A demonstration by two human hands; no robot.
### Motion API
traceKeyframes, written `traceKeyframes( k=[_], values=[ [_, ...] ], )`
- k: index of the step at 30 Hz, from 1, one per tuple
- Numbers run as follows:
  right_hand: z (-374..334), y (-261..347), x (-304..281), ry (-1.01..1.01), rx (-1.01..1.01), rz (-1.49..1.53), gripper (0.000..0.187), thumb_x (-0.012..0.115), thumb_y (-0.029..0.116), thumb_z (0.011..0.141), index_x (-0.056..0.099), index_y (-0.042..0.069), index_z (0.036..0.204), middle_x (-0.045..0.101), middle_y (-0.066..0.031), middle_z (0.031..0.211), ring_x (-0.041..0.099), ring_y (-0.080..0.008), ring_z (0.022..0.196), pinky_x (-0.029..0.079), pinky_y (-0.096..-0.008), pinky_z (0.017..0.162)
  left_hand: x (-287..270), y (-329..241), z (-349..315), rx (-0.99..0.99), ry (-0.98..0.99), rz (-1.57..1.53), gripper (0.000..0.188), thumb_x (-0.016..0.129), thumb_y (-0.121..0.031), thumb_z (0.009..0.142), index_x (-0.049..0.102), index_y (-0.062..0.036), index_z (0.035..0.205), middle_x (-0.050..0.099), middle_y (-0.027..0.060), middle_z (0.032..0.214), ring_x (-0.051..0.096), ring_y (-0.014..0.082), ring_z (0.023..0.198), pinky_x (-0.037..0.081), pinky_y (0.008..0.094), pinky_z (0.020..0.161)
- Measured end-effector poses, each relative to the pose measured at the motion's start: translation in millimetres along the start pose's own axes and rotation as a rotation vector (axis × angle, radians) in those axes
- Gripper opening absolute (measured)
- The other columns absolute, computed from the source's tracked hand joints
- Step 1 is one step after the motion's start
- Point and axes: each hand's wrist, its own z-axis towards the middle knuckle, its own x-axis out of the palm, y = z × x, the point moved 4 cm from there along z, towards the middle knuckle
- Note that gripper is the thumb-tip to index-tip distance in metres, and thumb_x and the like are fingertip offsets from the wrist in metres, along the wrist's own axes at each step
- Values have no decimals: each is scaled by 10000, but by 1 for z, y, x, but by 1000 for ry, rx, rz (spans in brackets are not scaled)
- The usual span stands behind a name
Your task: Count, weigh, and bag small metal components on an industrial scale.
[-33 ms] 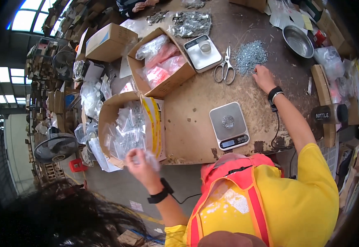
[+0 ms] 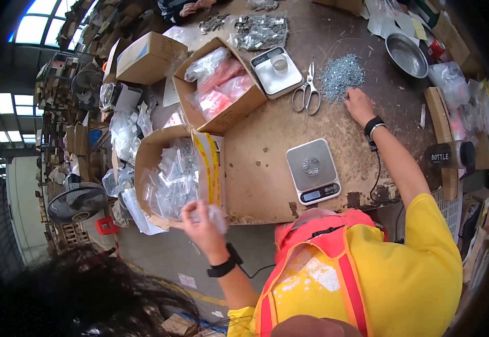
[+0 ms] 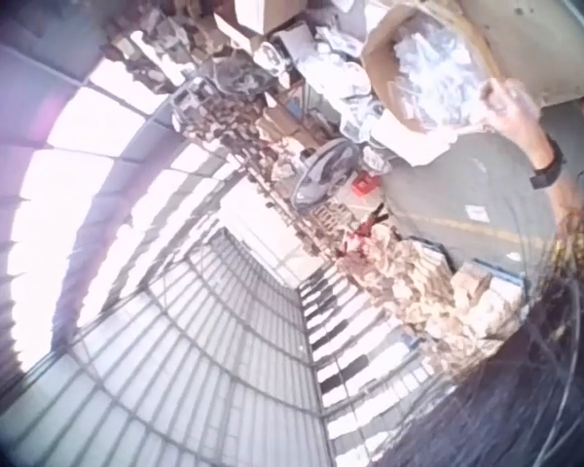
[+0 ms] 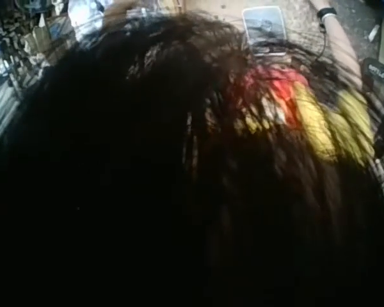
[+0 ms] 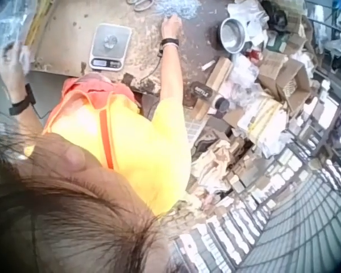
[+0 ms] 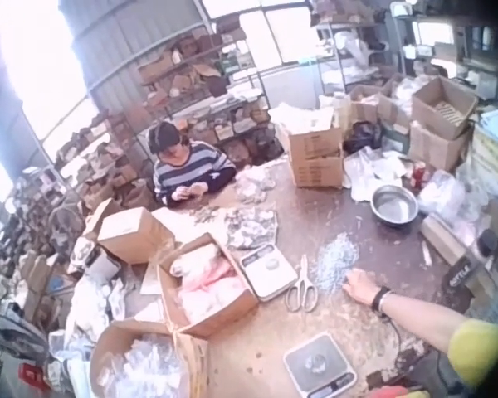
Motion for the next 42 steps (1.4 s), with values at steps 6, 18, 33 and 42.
traceKeyframes(
  k=[6,18,33,42],
  values=[
    [3,-5,5,38,-46,-71,119,659,105,878,582,56,954,609,-179,936,617,-400,941,499,-500,815,57,16,-40,-158,226,-104,129,686,-125,976,609,-22,975,608,12,921,544,105,877,473,275,810],
    [9,8,16,28,-143,-99,77,590,51,863,592,21,934,627,-222,927,625,-437,904,507,-532,808,84,43,-65,-234,452,-71,143,703,-137,972,601,-37,961,608,-11,872,548,67,799,476,236,721],
    [-112,155,-34,465,-193,572,222,767,90,768,624,-6,909,641,-117,816,677,-224,748,553,-345,686,97,70,-79,-265,395,-236,125,641,-151,1021,586,-42,995,630,9,890,578,80,804,490,246,732],
    [-158,166,-9,336,-500,267,705,833,85,679,505,29,1301,534,-199,1271,516,-402,1206,448,-439,1039,97,63,-94,-491,385,-536,183,637,-214,1036,577,-42,1049,638,22,900,573,72,794,497,236,693]
  ],
)
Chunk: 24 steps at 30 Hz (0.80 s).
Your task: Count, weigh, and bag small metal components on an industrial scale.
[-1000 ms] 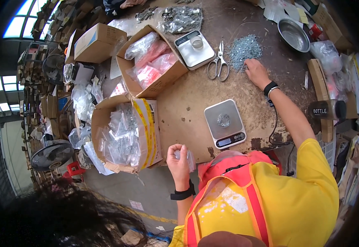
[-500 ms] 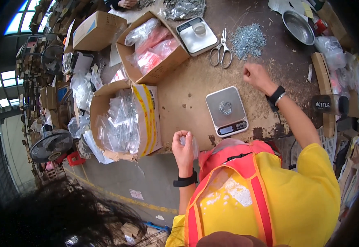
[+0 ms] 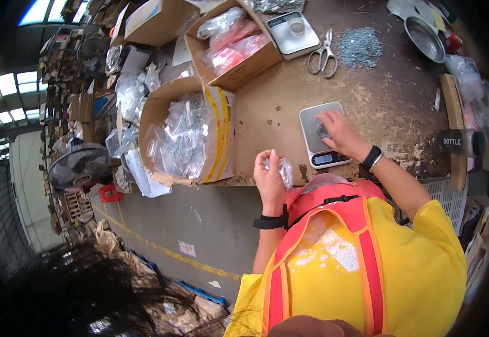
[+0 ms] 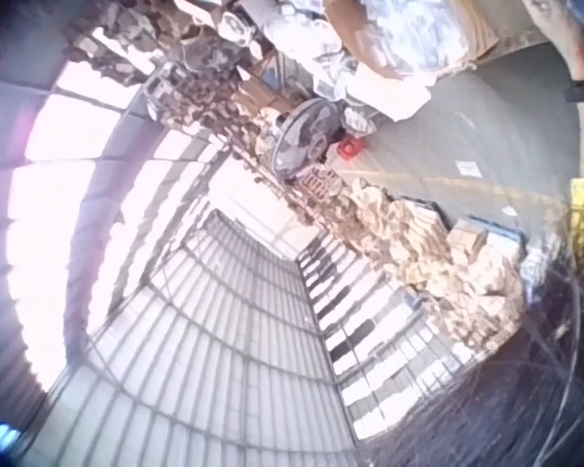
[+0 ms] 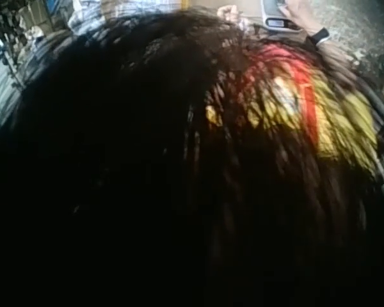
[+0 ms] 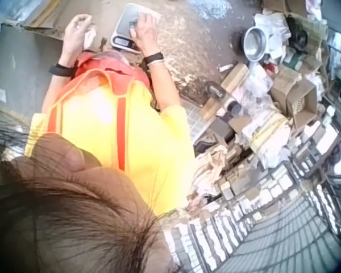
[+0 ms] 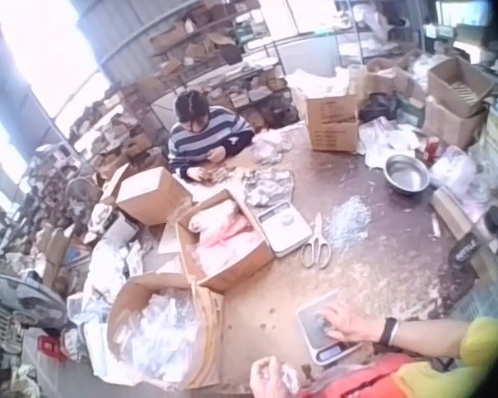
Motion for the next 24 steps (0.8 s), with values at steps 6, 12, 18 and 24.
traceKeyframes(
  k=[6,12,18,24],
  values=[
    [2,39,-27,-163,-52,-65,545,785,68,733,553,24,1224,562,-186,1181,526,-399,1146,439,-442,1032,3,0,-11,115,-59,-44,206,619,-238,1047,562,-45,1091,646,29,916,597,86,798,512,244,698],
    [-15,103,3,326,332,859,244,744,208,934,610,5,956,669,-56,814,644,-110,723,530,-279,653,16,-11,-19,360,-100,10,234,627,-231,1043,542,-44,1156,618,20,981,579,72,759,491,222,655],
    [0,81,-17,116,347,1090,122,656,105,977,574,27,929,653,-8,820,647,-76,729,535,-241,645,23,-15,-35,223,124,-108,222,684,-178,1006,558,-64,1149,584,-22,909,512,35,717,428,198,610],
    [-1,82,-33,-21,385,1029,41,603,66,1000,591,30,1015,637,7,829,613,-62,721,528,-236,671,14,-13,-43,74,70,-97,133,702,-208,997,638,-96,1024,573,-71,838,485,12,695,387,184,578]
  ],
)
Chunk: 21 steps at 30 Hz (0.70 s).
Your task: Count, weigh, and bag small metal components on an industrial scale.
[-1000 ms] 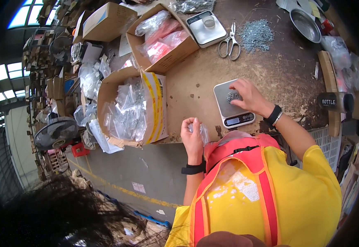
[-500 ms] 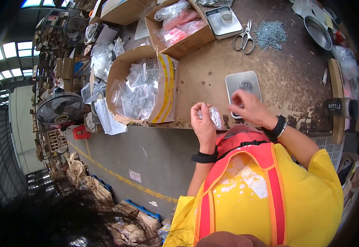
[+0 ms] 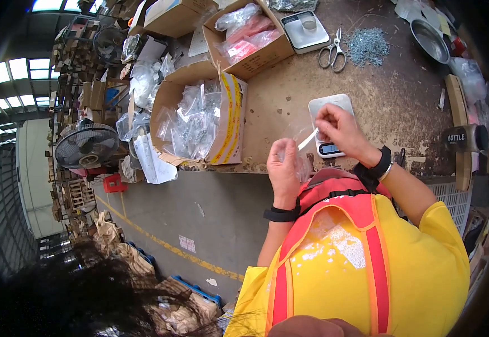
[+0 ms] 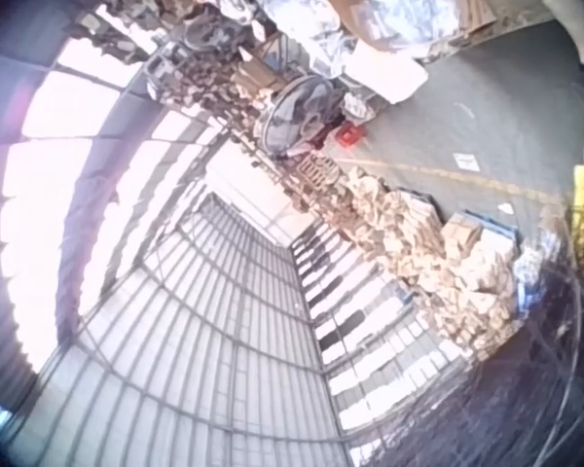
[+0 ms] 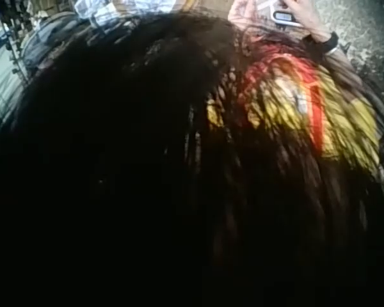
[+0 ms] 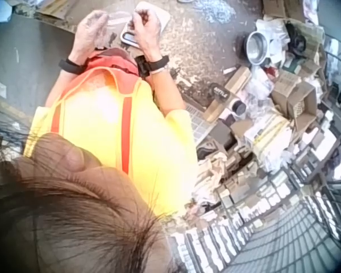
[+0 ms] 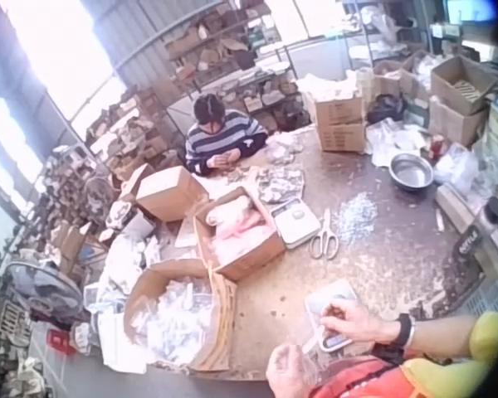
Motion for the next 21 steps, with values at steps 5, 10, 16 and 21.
traceKeyframes(
  k=[5,10,16,21],
  values=[
    [4,41,-31,-64,-296,-247,93,582,11,972,655,25,1028,611,-3,854,599,-99,775,505,-253,714,-36,-10,8,50,-49,12,247,688,-288,1007,614,-115,848,523,-84,699,424,4,549,299,196,474],
    [-4,81,4,225,-636,-646,123,638,-8,908,675,22,1022,627,-70,910,638,-194,860,505,-315,735,6,-55,5,131,189,421,116,765,-158,936,696,-67,957,442,-93,684,350,13,607,282,211,519],
    [2,61,10,219,-462,-367,162,681,14,918,647,-1,1075,652,-64,928,634,-137,800,505,-292,709,16,-62,11,393,369,557,160,733,-85,946,688,3,1072,591,-32,762,503,18,621,380,209,550],
    [2,58,13,275,-206,-91,203,687,23,941,616,-6,1128,619,-5,913,597,-62,811,504,-231,734,23,-56,4,142,397,375,115,685,-67,974,679,18,1052,653,11,902,588,59,830,476,223,746]
  ],
)
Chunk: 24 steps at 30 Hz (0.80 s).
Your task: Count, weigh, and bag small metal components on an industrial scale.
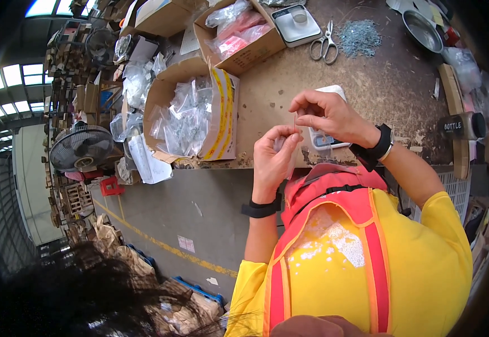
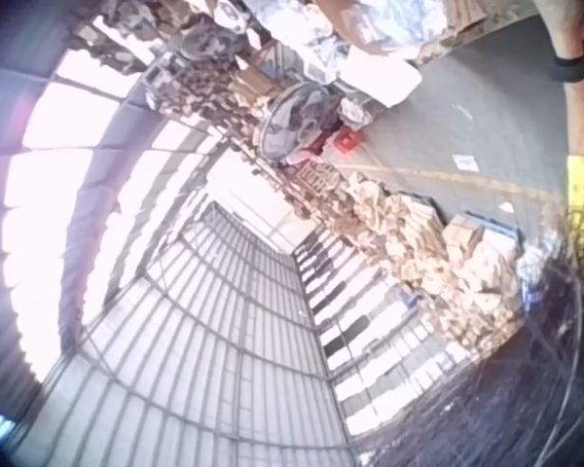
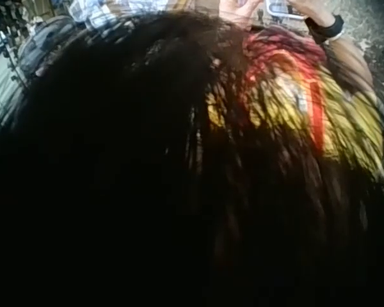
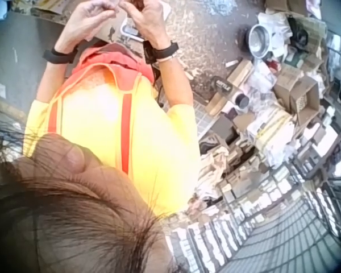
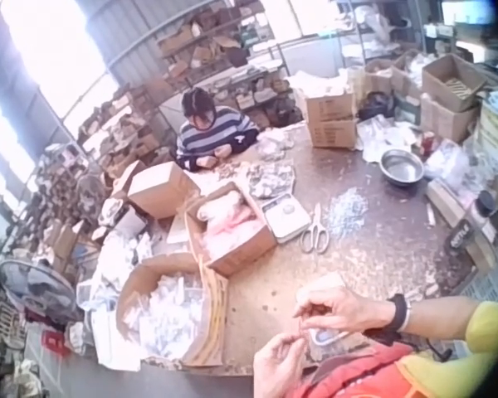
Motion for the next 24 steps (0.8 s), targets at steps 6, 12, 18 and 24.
traceKeyframes(
  k=[6,12,18,24],
  values=[
    [5,-17,-2,-174,-41,-16,235,696,54,945,601,5,1155,608,5,895,606,-71,819,514,-226,748,-7,6,0,-7,-150,91,151,671,-133,996,645,15,989,677,21,905,577,72,829,473,236,742],
    [-1,-12,-6,-284,-19,-361,215,727,185,944,625,15,1029,653,-36,882,614,-75,798,508,-250,690,-13,3,6,125,-305,401,176,687,-149,986,612,3,938,629,72,799,544,99,742,464,251,684],
    [4,-29,4,-124,111,-161,203,726,152,931,608,2,861,623,-36,679,577,-81,637,468,-272,599,1,11,29,161,-110,209,124,726,-51,932,612,-20,897,609,-15,844,524,64,689,433,224,610],
    [-2,-28,-14,-28,42,-599,253,773,182,854,600,17,937,629,-119,830,659,-270,817,499,-367,706,-28,37,34,-34,-241,22,87,702,-19,925,619,-20,900,608,-24,843,555,59,738,452,220,645]
  ],
)
